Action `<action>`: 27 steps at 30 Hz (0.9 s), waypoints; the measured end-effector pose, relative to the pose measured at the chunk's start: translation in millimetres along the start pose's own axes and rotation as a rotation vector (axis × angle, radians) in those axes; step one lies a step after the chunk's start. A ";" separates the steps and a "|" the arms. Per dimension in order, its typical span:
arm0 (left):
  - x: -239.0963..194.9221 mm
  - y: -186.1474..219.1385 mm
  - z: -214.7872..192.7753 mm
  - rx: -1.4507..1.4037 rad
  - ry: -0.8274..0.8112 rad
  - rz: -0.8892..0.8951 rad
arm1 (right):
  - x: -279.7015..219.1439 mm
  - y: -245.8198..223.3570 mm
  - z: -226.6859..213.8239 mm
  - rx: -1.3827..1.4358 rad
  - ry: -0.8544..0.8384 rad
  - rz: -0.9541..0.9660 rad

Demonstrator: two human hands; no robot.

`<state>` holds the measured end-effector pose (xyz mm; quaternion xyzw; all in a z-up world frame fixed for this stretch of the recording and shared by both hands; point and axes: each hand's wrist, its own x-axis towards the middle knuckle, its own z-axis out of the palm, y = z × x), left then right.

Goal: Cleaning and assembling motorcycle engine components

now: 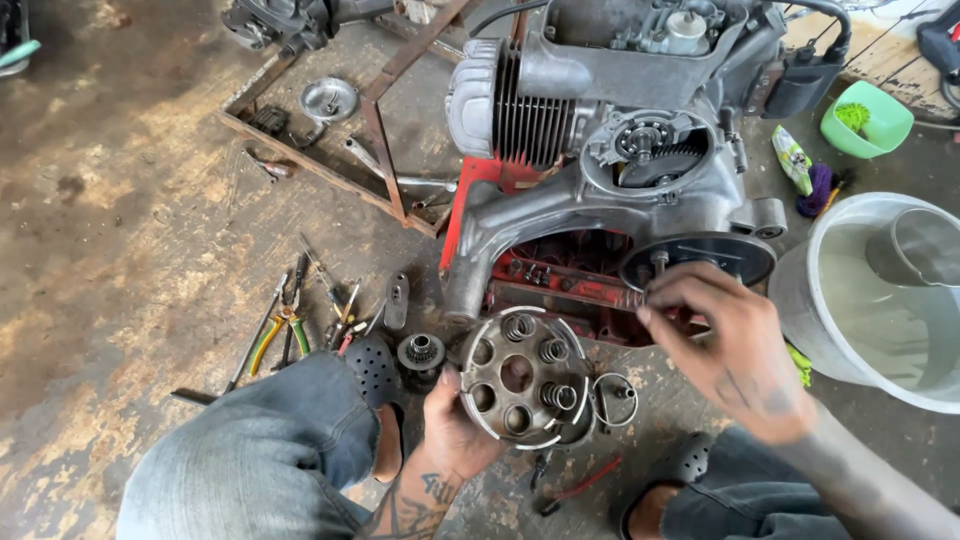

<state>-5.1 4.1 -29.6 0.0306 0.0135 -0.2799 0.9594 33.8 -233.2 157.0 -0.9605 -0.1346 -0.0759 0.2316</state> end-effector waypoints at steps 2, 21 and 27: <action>-1.4 -7.6 -12.6 -0.023 0.078 -0.049 | -19.9 -11.1 -5.8 0.167 0.012 -0.146; 0.4 -28.1 -1.6 0.069 -0.061 -0.117 | -42.2 -53.1 1.6 -0.048 -0.215 -0.669; -1.2 -27.1 -4.1 -0.018 0.048 -0.156 | -34.6 -47.7 -2.8 -0.008 -0.234 -0.658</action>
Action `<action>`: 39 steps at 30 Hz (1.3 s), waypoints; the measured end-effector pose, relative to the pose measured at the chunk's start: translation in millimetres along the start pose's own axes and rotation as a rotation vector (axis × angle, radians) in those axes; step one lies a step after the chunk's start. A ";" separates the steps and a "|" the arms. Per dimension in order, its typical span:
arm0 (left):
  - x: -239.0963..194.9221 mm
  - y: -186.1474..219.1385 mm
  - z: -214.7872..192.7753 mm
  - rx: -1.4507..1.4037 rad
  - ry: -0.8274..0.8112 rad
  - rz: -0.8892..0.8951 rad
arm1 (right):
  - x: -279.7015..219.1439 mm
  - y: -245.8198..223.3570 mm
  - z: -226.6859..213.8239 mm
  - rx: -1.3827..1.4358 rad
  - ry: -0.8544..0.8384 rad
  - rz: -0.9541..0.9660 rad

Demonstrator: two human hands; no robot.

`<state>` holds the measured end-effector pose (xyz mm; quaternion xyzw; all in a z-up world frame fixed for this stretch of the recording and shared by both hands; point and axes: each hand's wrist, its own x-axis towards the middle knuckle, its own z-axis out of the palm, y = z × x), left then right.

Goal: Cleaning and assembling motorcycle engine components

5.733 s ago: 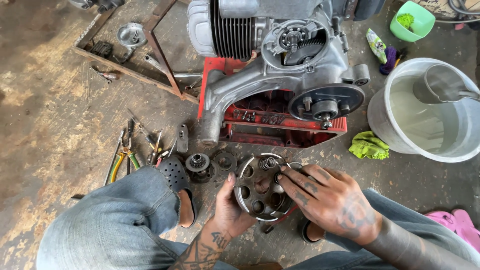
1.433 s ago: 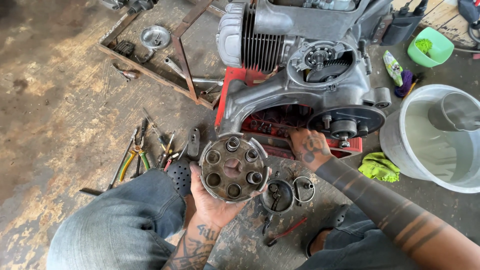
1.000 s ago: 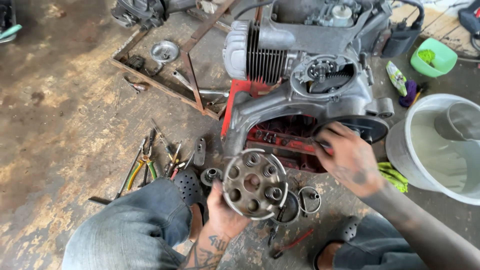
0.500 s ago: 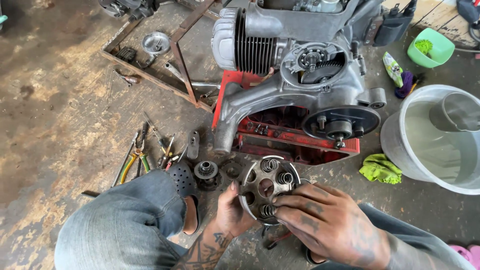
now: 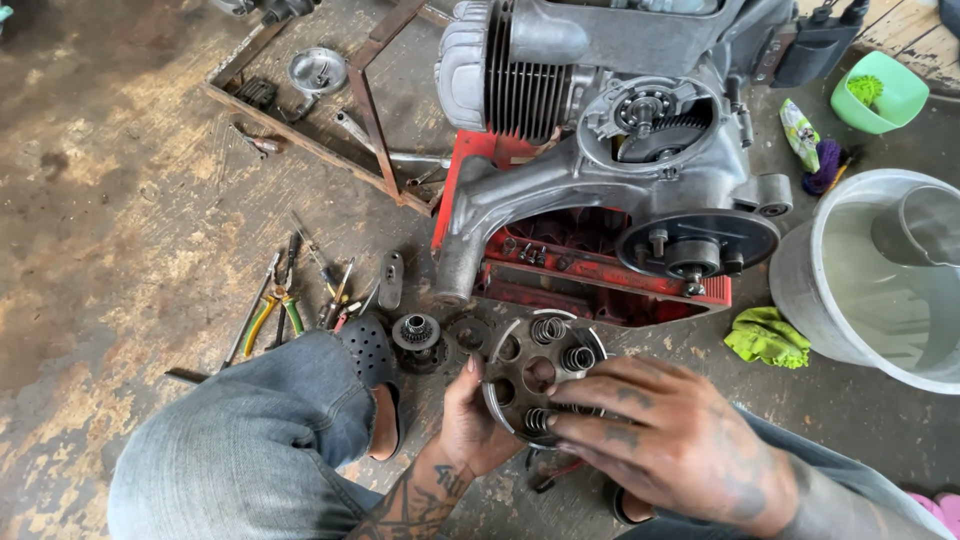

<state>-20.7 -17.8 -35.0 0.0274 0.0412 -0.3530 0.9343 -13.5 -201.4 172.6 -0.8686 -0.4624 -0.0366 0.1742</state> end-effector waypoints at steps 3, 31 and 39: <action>3.5 7.7 13.5 0.078 0.046 -0.006 | -0.2 13.9 -6.5 0.047 0.137 0.076; -0.1 42.1 32.8 -0.117 -0.077 0.168 | 15.7 201.1 144.8 -0.299 -0.301 0.588; 5.4 25.3 13.5 -0.080 0.100 0.113 | 27.8 104.2 15.5 -0.028 0.269 0.431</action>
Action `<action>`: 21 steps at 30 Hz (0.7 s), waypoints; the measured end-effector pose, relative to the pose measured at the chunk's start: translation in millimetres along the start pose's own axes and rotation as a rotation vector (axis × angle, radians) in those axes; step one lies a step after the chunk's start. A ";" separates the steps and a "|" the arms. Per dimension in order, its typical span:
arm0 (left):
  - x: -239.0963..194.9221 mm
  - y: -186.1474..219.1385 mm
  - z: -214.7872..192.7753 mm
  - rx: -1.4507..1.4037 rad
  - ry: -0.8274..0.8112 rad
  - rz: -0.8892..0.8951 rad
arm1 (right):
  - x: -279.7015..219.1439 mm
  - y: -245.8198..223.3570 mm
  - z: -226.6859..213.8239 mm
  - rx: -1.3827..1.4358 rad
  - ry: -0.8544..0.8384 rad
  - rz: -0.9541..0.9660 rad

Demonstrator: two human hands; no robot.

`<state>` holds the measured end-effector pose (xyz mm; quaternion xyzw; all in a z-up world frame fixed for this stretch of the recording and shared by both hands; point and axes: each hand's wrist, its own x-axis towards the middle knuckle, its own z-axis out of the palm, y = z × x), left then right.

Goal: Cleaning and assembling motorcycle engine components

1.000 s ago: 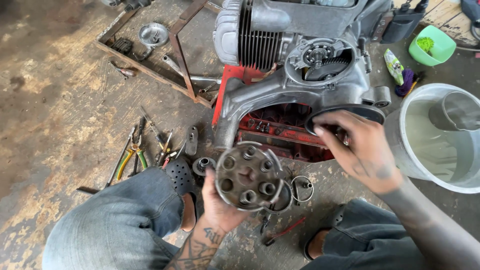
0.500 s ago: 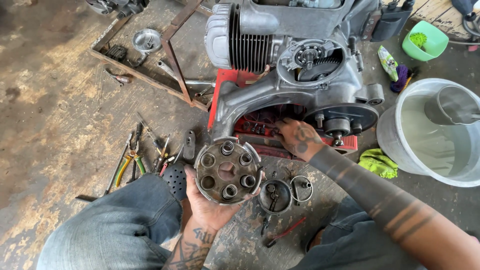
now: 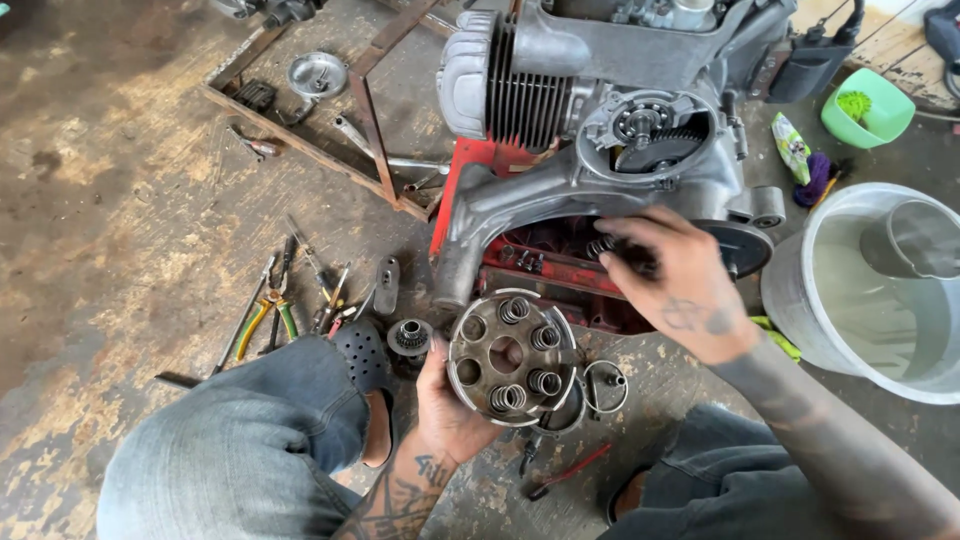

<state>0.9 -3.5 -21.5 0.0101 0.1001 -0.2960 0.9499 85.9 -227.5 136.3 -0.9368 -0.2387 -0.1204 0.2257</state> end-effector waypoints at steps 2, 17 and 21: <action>0.4 -1.4 -5.9 0.026 0.022 0.011 | -4.0 -36.2 -32.7 0.155 0.021 0.113; 2.4 -30.9 -14.0 0.222 0.103 -0.129 | -67.3 -73.8 -12.4 -0.011 -0.155 -0.372; -2.3 -37.8 -23.2 0.182 0.024 -0.082 | -68.9 -74.6 -8.5 -0.042 -0.178 -0.368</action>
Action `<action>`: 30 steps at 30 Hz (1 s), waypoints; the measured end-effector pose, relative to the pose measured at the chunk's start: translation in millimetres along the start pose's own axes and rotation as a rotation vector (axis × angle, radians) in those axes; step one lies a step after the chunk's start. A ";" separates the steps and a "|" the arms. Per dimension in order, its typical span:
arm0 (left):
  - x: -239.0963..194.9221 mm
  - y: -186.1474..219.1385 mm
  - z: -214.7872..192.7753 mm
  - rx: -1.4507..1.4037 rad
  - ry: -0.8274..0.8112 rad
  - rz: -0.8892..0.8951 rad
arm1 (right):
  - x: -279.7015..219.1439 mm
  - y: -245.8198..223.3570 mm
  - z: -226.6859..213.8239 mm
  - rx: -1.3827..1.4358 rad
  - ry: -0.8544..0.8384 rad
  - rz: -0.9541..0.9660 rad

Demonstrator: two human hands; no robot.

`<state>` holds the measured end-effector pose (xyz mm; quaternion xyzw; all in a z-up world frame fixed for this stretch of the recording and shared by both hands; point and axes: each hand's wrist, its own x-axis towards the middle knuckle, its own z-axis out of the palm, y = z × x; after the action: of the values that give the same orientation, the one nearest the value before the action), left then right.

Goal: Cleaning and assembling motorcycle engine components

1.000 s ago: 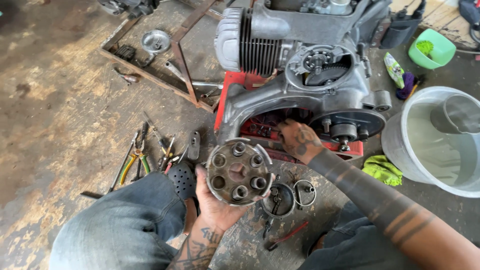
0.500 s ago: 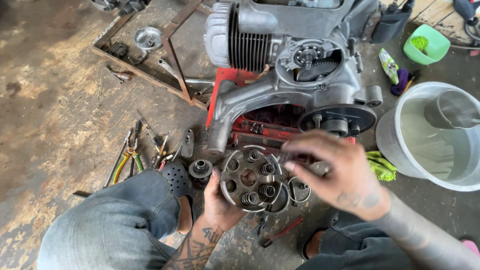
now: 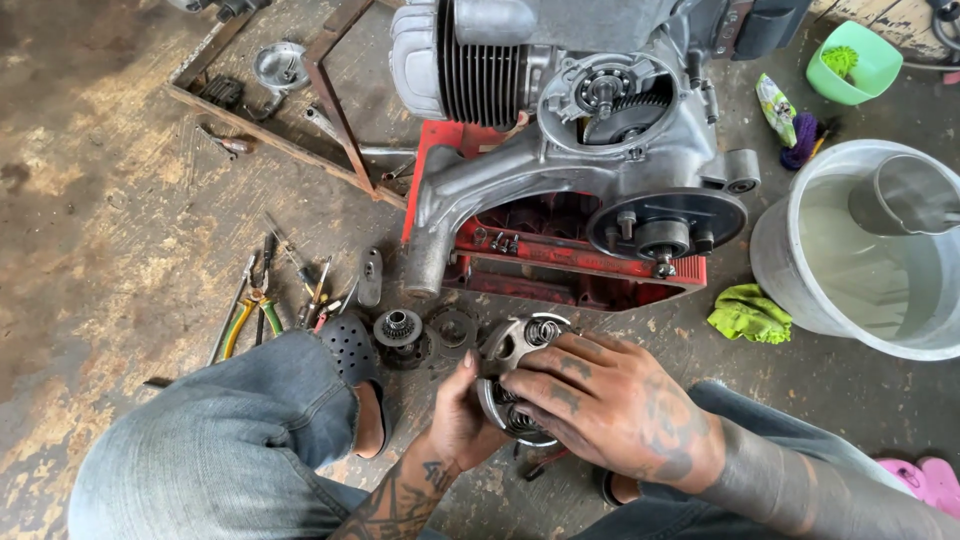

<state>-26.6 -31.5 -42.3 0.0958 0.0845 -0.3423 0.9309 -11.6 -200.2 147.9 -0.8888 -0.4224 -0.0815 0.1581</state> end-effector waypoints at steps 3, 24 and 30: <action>-2.7 1.3 13.0 0.063 0.078 -0.024 | 5.4 -1.0 -0.4 0.054 -0.044 -0.005; -20.6 23.7 22.8 -0.040 0.256 -0.102 | 41.0 92.6 30.9 0.160 0.058 0.349; -22.2 33.9 6.7 -0.152 0.184 0.003 | 50.7 146.8 124.9 -0.303 -0.073 0.111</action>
<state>-20.5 6.1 -26.8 0.0563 0.1953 -0.3234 0.9242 135.8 -206.8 13.9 -0.9268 -0.3610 -0.1033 0.0108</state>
